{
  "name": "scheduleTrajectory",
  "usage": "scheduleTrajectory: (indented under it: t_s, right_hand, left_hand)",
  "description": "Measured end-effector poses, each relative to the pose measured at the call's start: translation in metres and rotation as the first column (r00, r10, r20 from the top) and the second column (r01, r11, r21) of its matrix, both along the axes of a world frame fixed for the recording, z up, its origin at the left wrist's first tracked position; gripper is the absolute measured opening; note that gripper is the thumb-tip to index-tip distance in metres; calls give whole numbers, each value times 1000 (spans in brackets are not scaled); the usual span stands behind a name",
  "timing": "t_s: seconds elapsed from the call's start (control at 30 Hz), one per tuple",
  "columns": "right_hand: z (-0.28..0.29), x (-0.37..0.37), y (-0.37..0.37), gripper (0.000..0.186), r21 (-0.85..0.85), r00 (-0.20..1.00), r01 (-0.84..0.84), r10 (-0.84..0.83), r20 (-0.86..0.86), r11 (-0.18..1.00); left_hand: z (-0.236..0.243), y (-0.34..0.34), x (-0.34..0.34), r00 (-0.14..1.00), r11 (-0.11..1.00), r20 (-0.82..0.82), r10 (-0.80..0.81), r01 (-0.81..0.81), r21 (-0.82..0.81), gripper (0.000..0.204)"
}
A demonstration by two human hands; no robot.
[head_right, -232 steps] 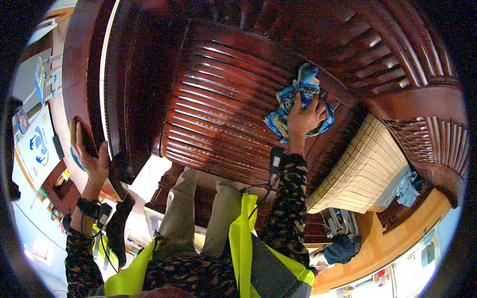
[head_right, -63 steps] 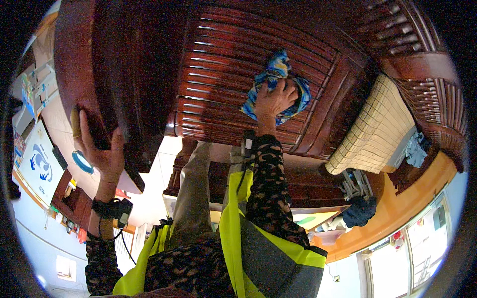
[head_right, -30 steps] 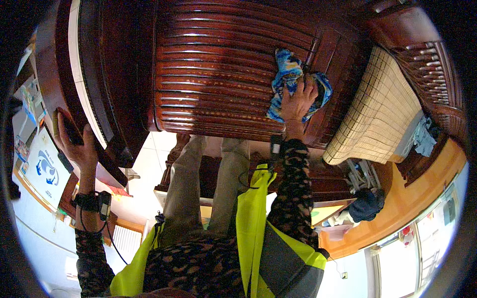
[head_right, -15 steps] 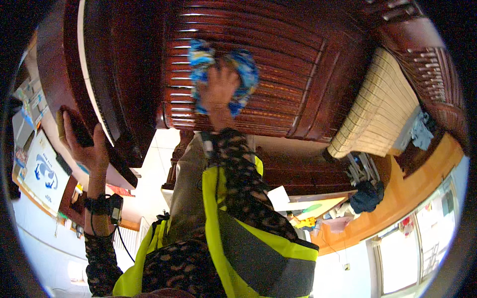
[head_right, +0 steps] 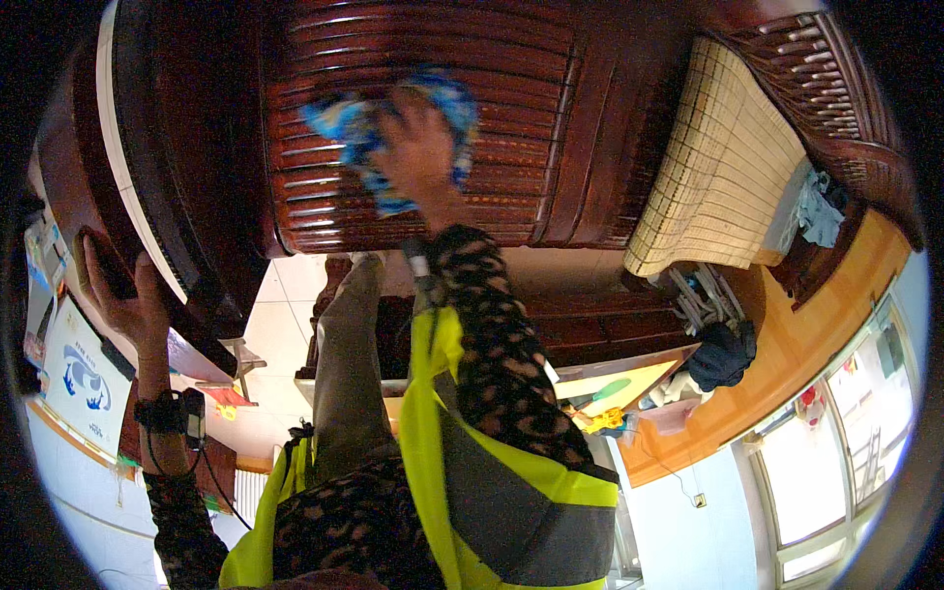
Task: The person wipes a wooden sofa with a patterned cloth, then removes a mat from the sofa and places it aside. The person then rinses the cloth in a blue basin of soapy water and wrings it out before placing it on a nearby cabinet.
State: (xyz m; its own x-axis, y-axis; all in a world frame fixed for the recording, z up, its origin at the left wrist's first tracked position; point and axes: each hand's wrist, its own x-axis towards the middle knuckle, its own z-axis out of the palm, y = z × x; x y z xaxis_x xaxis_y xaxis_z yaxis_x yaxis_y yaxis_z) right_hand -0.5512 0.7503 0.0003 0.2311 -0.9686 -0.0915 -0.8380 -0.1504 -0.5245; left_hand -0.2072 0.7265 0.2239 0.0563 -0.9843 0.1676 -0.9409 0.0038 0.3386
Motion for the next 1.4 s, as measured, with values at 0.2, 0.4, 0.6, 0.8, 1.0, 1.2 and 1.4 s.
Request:
scheduleTrajectory:
  t_s: [0.2,0.4,0.6,0.8,1.0,1.2,1.4]
  right_hand:
    - [13,-140,28,48,34,891,296,-263,-370,955]
    - [9,-164,66,47,-172,886,305,-346,-308,936]
    - [8,-117,83,50,-91,853,446,-453,-257,891]
    - [9,-52,60,45,-195,833,466,-502,-231,863]
    - [-7,80,62,46,-58,899,397,-401,-177,916]
    - [-6,199,48,44,95,984,178,-178,-13,979]
    - [3,155,45,58,46,987,-36,29,156,998]
  left_hand:
    - [1,-3,-1,998,999,45,-43,44,-24,67]
    - [1,-3,-1,996,998,67,-54,55,-24,68]
    - [3,-3,0,998,1000,63,22,-23,4,69]
    - [6,-5,-1,999,1000,50,13,-14,23,73]
    - [10,-4,4,998,998,67,6,-10,54,76]
    - [5,-4,4,999,999,18,-43,43,2,74]
    - [3,-2,3,994,997,81,-74,76,-28,68]
